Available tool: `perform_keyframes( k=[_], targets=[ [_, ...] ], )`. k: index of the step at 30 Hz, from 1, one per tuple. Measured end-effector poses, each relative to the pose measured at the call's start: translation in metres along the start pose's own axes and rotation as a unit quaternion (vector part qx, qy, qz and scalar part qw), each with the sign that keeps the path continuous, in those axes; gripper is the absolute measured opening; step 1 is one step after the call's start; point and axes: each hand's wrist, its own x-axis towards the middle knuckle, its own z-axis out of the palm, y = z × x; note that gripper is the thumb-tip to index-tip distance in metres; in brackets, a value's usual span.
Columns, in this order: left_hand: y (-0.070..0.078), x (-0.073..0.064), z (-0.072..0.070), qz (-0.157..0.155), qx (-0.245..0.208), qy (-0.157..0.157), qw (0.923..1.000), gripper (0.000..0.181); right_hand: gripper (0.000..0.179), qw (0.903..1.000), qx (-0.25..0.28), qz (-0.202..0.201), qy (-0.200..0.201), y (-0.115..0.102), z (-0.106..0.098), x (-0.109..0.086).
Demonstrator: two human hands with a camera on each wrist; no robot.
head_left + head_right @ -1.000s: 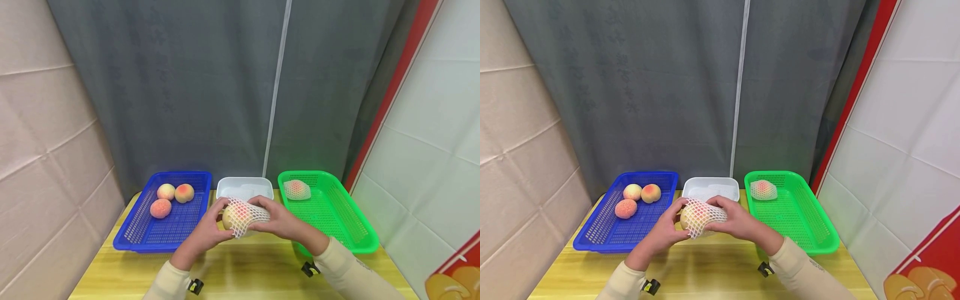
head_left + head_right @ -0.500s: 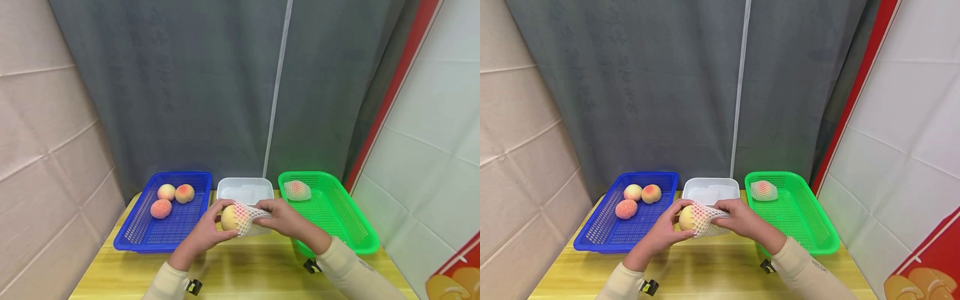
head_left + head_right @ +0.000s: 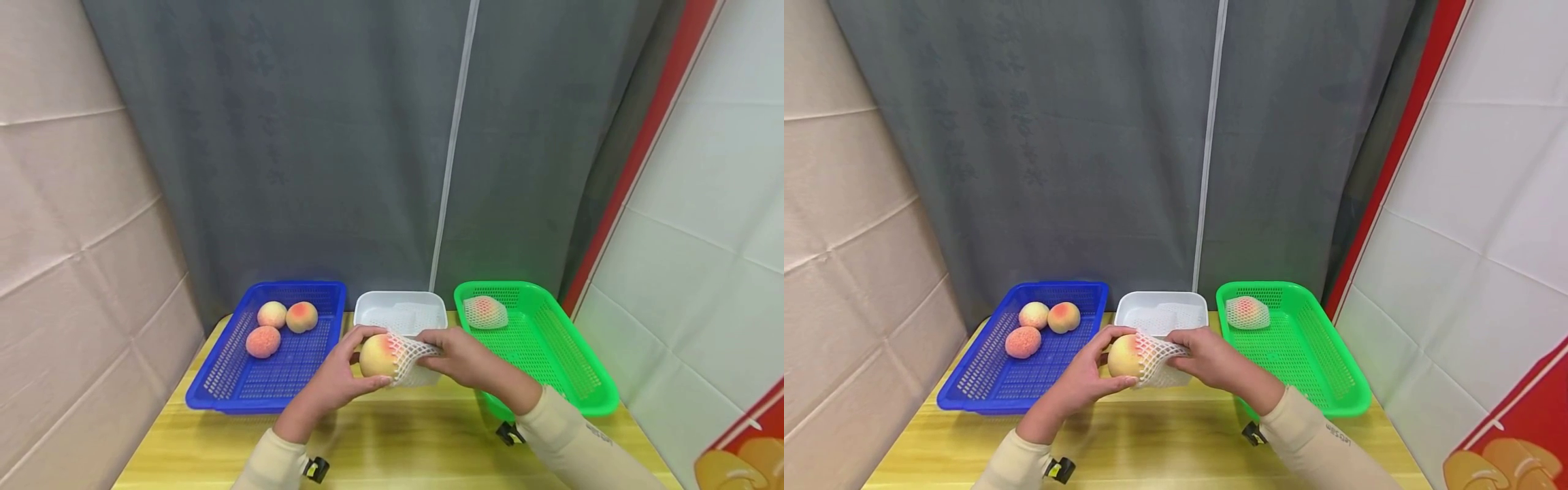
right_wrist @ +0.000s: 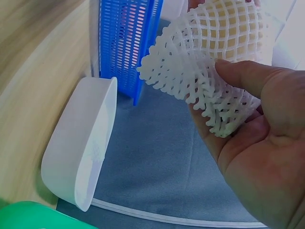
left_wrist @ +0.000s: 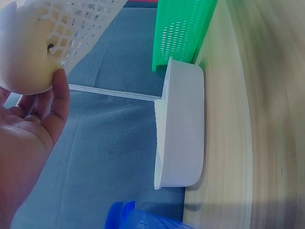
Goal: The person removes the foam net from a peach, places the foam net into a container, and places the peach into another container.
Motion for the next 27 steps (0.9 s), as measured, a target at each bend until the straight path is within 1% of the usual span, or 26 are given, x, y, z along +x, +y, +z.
perform_keyframes(
  k=[5,12,19,24,27],
  targets=[
    [0.000,-0.001,0.000,-0.006,-0.001,0.000,1.0000,0.073,0.019,1.0000,-0.004,0.003,-0.005,0.000,0.000,0.001],
    [0.001,-0.002,-0.001,-0.007,-0.002,0.001,1.0000,0.074,0.013,0.9998,-0.001,-0.021,0.003,0.007,-0.002,0.004],
    [-0.001,-0.002,-0.007,-0.007,0.011,0.015,0.9998,0.075,0.008,0.9992,-0.035,-0.006,0.020,0.018,-0.009,0.013],
    [-0.003,-0.002,-0.010,-0.016,0.014,0.018,0.9996,0.076,0.007,0.9976,-0.065,0.010,0.021,0.032,-0.017,0.026],
    [-0.004,-0.003,-0.011,-0.018,0.015,0.017,0.9996,0.077,0.008,0.9960,-0.081,0.031,0.021,0.042,-0.023,0.035]
  ],
)
